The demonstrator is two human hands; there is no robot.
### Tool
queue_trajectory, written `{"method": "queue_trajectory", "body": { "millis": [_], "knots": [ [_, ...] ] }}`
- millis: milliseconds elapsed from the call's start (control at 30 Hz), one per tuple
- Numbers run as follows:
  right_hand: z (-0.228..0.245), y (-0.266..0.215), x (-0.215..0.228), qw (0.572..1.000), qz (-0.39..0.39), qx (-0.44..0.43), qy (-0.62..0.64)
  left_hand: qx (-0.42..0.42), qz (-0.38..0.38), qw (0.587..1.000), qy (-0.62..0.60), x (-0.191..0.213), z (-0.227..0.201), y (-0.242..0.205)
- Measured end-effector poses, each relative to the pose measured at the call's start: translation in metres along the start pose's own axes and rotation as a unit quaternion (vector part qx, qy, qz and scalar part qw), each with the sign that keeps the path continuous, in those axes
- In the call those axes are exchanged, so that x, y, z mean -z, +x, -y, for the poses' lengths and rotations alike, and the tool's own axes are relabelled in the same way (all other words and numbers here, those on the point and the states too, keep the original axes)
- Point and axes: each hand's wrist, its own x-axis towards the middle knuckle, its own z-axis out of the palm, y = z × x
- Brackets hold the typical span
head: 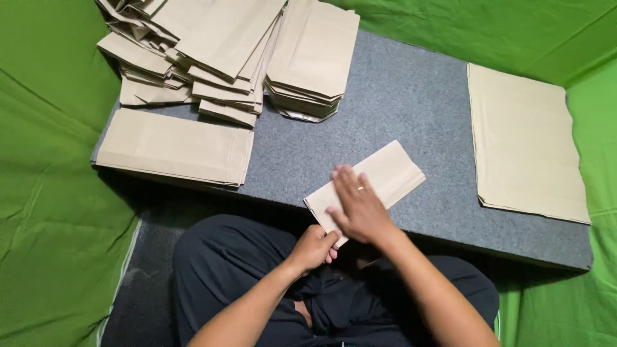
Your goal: Folding and stacking paper bags on a low table while sitting on the floor
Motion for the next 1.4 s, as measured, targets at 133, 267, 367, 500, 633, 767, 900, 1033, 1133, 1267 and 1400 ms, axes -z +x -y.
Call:
{"method": "queue_trajectory", "body": {
  "millis": [133, 267, 367, 500, 633, 767, 900, 1033, 1133, 1267, 1400],
  "knots": [
    [-0.048, -0.001, 0.005, 0.996, 0.005, -0.091, 0.005, -0.005, 0.011, 1.0, 0.011, 0.004, -0.005, -0.001],
    [-0.093, -0.01, 0.021, 0.979, 0.0, -0.204, -0.01, -0.025, -0.001, 1.0, 0.017, 0.0, -0.022, -0.012],
    [-0.118, -0.023, 0.014, 0.966, -0.051, -0.252, 0.032, -0.079, -0.052, 0.995, 0.042, -0.001, -0.044, -0.027],
    [-0.122, -0.054, -0.003, 0.916, -0.289, -0.249, 0.124, -0.317, -0.171, 0.914, 0.185, 0.002, -0.084, -0.06],
    [-0.122, -0.074, -0.024, 0.837, -0.458, -0.176, 0.244, -0.52, -0.288, 0.768, 0.238, 0.022, -0.062, -0.041],
    [-0.118, -0.084, -0.037, 0.793, -0.497, -0.131, 0.326, -0.546, -0.39, 0.607, 0.426, 0.043, -0.073, -0.024],
    [-0.099, -0.081, -0.024, 0.85, -0.472, -0.16, 0.173, -0.397, -0.298, 0.717, 0.489, 0.039, -0.087, -0.031],
    [-0.091, -0.079, -0.044, 0.898, -0.412, -0.145, 0.055, -0.442, -0.264, 0.702, 0.493, 0.029, -0.078, -0.043],
    [-0.058, -0.062, -0.052, 0.935, -0.344, -0.074, -0.038, -0.453, -0.212, 0.719, 0.483, 0.017, -0.072, -0.05],
    [-0.012, -0.045, -0.045, 0.976, -0.199, -0.05, -0.069, -0.369, -0.162, 0.715, 0.571, 0.013, -0.078, -0.058],
    [-0.01, -0.04, -0.025, 0.989, -0.054, -0.126, -0.063, -0.372, -0.213, 0.649, 0.629, 0.016, -0.068, -0.05]
  ]
}}
